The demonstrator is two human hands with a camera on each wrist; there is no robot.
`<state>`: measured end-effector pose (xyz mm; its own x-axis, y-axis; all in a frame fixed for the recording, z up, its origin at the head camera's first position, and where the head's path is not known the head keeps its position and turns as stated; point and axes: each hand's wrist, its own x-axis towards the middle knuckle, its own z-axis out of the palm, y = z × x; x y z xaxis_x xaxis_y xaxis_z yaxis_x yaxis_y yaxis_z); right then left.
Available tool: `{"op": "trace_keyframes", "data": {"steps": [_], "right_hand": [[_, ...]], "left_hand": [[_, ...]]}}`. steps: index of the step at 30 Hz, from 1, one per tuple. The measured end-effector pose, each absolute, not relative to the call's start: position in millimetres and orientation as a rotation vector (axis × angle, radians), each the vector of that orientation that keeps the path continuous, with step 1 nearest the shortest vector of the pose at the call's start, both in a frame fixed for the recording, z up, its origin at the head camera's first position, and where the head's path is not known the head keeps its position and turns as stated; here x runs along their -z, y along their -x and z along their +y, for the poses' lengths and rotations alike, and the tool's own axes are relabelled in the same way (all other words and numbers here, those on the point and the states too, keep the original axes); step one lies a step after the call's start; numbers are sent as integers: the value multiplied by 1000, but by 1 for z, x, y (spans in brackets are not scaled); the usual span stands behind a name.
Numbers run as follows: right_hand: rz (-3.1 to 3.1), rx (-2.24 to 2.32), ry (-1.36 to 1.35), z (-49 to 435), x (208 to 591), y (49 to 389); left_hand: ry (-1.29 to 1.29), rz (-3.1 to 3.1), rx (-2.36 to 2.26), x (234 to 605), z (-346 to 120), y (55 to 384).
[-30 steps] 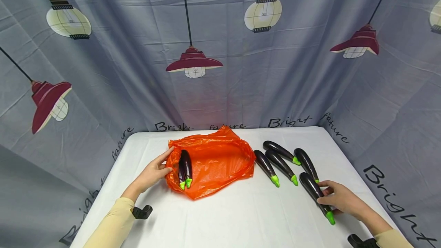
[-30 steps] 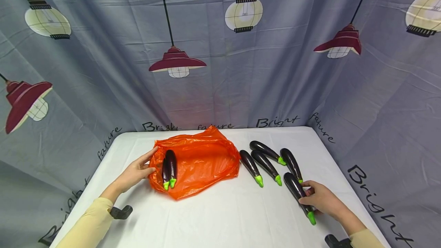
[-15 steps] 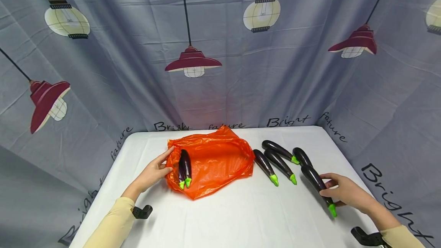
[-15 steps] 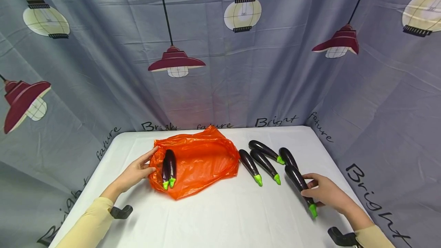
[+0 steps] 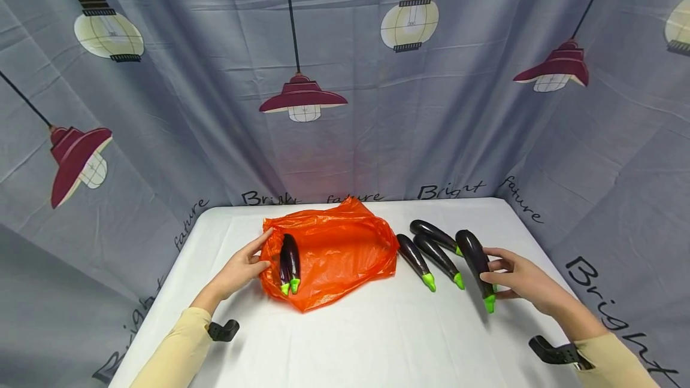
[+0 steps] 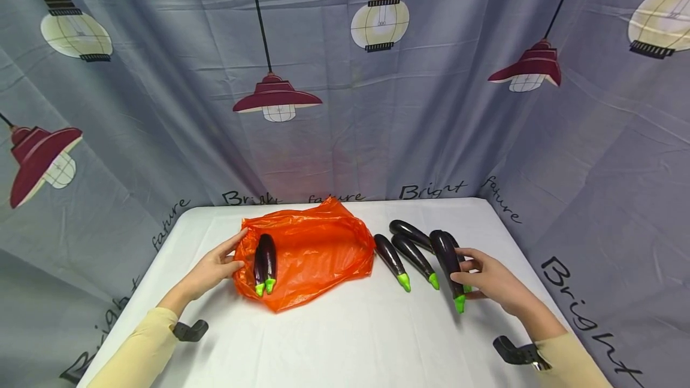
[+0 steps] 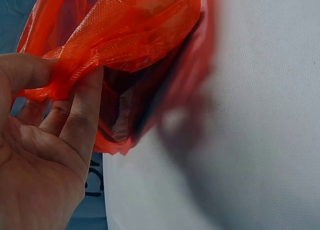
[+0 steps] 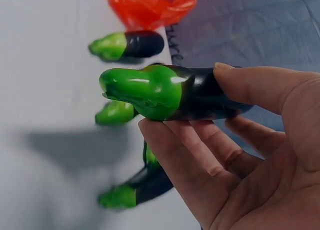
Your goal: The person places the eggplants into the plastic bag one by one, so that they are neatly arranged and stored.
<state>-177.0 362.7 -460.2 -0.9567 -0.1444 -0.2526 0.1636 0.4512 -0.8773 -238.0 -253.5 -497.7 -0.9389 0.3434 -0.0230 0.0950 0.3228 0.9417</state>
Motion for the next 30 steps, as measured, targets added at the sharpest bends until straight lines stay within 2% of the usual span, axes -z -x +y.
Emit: {"op": "trace_keyframes", "data": {"steps": [30], "right_hand": [[2067, 1700, 316, 240, 466, 233]], "left_hand": [[-397, 2353, -1673, 495, -254, 237]]}}
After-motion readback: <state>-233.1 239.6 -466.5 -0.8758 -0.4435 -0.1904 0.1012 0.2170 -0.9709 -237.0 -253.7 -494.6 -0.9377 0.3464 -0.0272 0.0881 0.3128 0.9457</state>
